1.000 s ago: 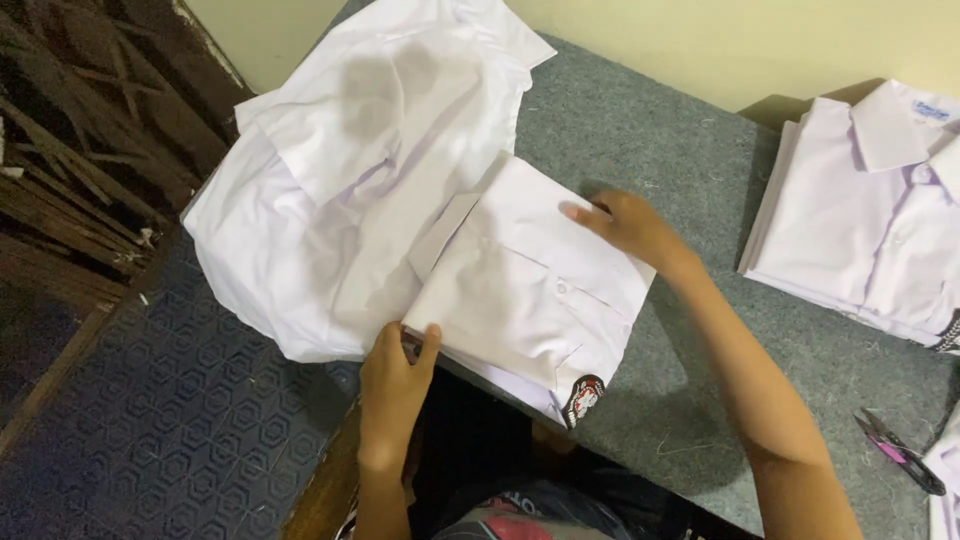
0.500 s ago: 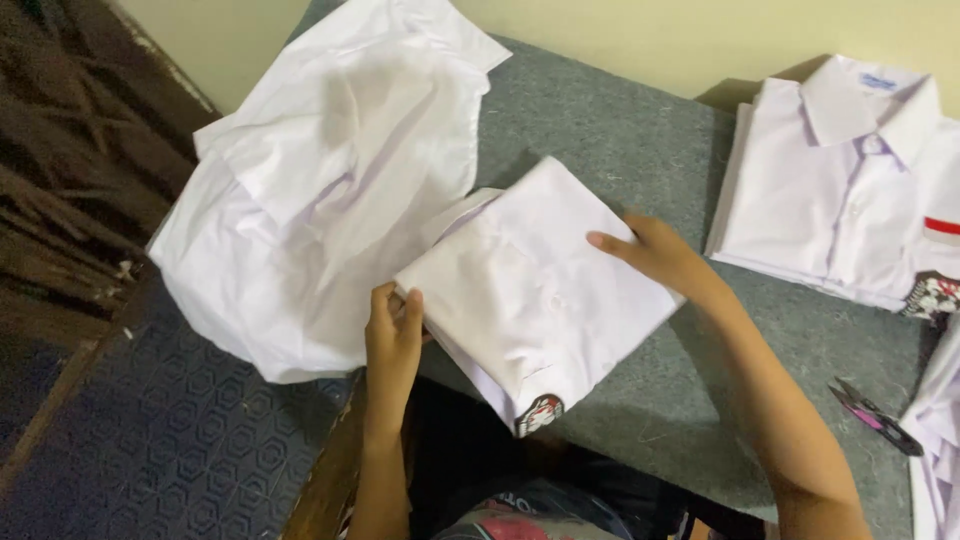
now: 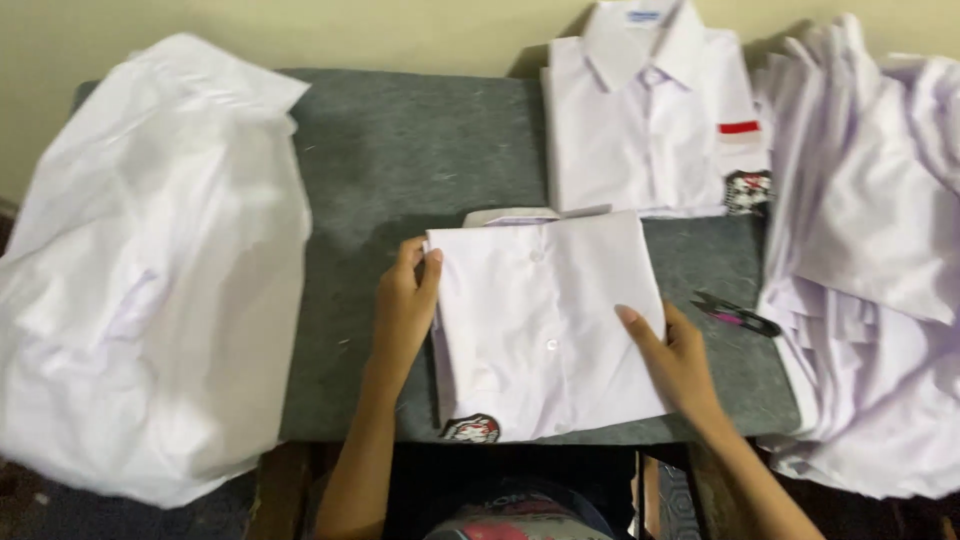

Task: Folding a white collared shirt on a flat work surface in a factory setting.

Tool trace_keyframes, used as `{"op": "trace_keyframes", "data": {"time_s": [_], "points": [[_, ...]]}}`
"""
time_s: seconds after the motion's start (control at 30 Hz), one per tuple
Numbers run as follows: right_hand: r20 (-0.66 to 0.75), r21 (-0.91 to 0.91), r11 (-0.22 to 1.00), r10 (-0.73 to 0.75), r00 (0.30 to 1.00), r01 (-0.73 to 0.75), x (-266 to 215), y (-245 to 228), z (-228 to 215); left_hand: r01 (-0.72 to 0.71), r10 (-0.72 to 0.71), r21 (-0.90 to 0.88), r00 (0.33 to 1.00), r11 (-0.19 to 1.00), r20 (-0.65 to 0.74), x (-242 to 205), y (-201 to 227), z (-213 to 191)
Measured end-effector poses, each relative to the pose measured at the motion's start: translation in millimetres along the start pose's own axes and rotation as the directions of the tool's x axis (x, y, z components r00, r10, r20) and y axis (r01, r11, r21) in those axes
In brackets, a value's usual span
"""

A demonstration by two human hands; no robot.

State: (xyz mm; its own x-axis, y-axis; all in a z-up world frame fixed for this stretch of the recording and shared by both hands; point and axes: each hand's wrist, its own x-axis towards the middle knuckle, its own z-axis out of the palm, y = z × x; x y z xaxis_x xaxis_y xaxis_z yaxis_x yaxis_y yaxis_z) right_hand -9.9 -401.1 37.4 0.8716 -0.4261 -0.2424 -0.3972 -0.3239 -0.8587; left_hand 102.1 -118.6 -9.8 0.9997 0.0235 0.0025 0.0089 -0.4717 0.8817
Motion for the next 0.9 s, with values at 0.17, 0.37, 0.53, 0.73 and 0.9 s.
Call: {"op": "trace_keyframes", "data": {"time_s": [0.17,0.37,0.53,0.73,0.9], "points": [[-0.09,0.095,0.993,-0.069,0.994,0.077,-19,-3,-6,-0.028,0.028,0.008,0.999,1.0,0.037,-10,40,-5],[-0.09,0.105,0.993,-0.044,0.995,0.054,-13,61,-10,0.042,-0.042,0.004,0.994,0.999,0.105,-15,48,-5],[0.034,-0.044,0.996,0.079,0.996,-0.078,-16,28,-5,0.07,-0.088,0.137,0.987,0.988,0.131,-7,10,9],[0.155,-0.375,0.92,0.182,0.971,-0.112,12,75,-19,0.095,-0.125,0.21,0.983,0.973,0.135,-10,0,8],[0.019,-0.587,0.585,-0.68,0.733,0.559,33,54,-29,0.019,-0.024,0.147,0.999,0.989,0.03,-38,4,-15]]}}
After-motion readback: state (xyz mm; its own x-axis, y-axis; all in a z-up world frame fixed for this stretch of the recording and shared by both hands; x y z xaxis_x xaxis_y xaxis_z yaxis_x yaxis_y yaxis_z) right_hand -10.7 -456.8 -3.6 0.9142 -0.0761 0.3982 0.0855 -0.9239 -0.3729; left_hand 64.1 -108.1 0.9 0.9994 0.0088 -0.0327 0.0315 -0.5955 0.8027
